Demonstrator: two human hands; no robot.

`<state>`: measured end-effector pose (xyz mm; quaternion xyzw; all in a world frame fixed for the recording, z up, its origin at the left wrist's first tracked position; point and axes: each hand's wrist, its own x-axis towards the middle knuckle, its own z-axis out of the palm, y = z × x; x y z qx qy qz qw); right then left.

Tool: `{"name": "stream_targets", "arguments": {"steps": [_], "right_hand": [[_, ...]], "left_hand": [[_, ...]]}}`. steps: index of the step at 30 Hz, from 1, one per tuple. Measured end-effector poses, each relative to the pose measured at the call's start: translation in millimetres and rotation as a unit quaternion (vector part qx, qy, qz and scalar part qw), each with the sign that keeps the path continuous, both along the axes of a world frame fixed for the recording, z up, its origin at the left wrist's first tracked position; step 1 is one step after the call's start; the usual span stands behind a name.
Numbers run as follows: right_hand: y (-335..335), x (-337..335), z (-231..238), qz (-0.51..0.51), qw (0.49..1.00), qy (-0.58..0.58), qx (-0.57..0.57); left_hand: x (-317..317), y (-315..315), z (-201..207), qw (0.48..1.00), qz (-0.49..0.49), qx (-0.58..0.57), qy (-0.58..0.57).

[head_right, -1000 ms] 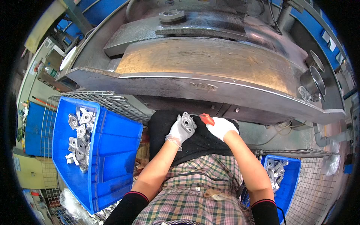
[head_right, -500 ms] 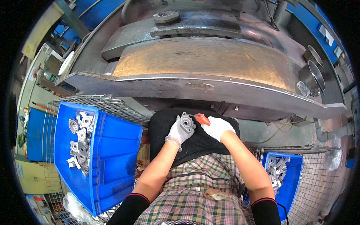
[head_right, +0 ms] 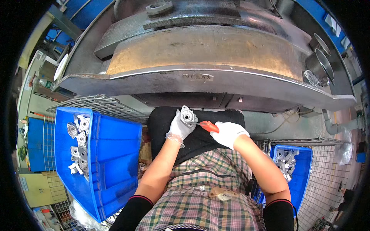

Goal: Picking up metal parts, using a machine for processing, and cleaning them with an air gun before placing them in a bin.

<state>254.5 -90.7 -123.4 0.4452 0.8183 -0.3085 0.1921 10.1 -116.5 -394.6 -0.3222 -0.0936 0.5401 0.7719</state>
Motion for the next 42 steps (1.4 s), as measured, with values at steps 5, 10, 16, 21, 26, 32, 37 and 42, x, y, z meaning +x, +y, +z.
{"name": "stream_targets", "arguments": {"steps": [5, 10, 16, 21, 26, 32, 37, 42], "right_hand": [[-3.4, -1.0, -3.8, -0.010, 1.000, 0.010, 0.005], [-1.9, -1.2, -6.3, -0.013, 1.000, 0.003, 0.011], [2.0, 8.2, -5.8, -0.026, 0.999, -0.012, 0.014], [-0.7, 10.1, -8.4, -0.027, 1.000, -0.001, 0.009], [-13.2, 10.7, -4.1, -0.022, 1.000, 0.010, 0.013], [-16.2, 55.7, 37.7, -0.123, 0.979, 0.137, 0.086], [-11.1, 145.1, 93.5, -0.375, 0.844, 0.348, 0.163], [15.0, 269.5, 109.4, -0.529, 0.654, 0.447, 0.304]], "left_hand": [[-6.4, -0.8, -40.2, 1.000, 0.012, -0.014, 0.011], [-5.2, -0.6, -32.2, 0.998, 0.012, -0.025, -0.049], [11.7, -9.1, 8.0, 0.871, 0.026, 0.012, 0.491], [11.5, -9.6, 23.4, 0.807, 0.033, 0.083, 0.584], [10.5, -10.3, 37.2, 0.929, 0.014, -0.006, 0.370], [16.0, -23.0, 138.7, 0.928, -0.071, 0.041, 0.364], [25.8, -23.4, 269.0, 0.857, -0.084, 0.174, 0.478], [3.7, 6.6, 394.2, 0.586, 0.000, 0.362, 0.725]]}}
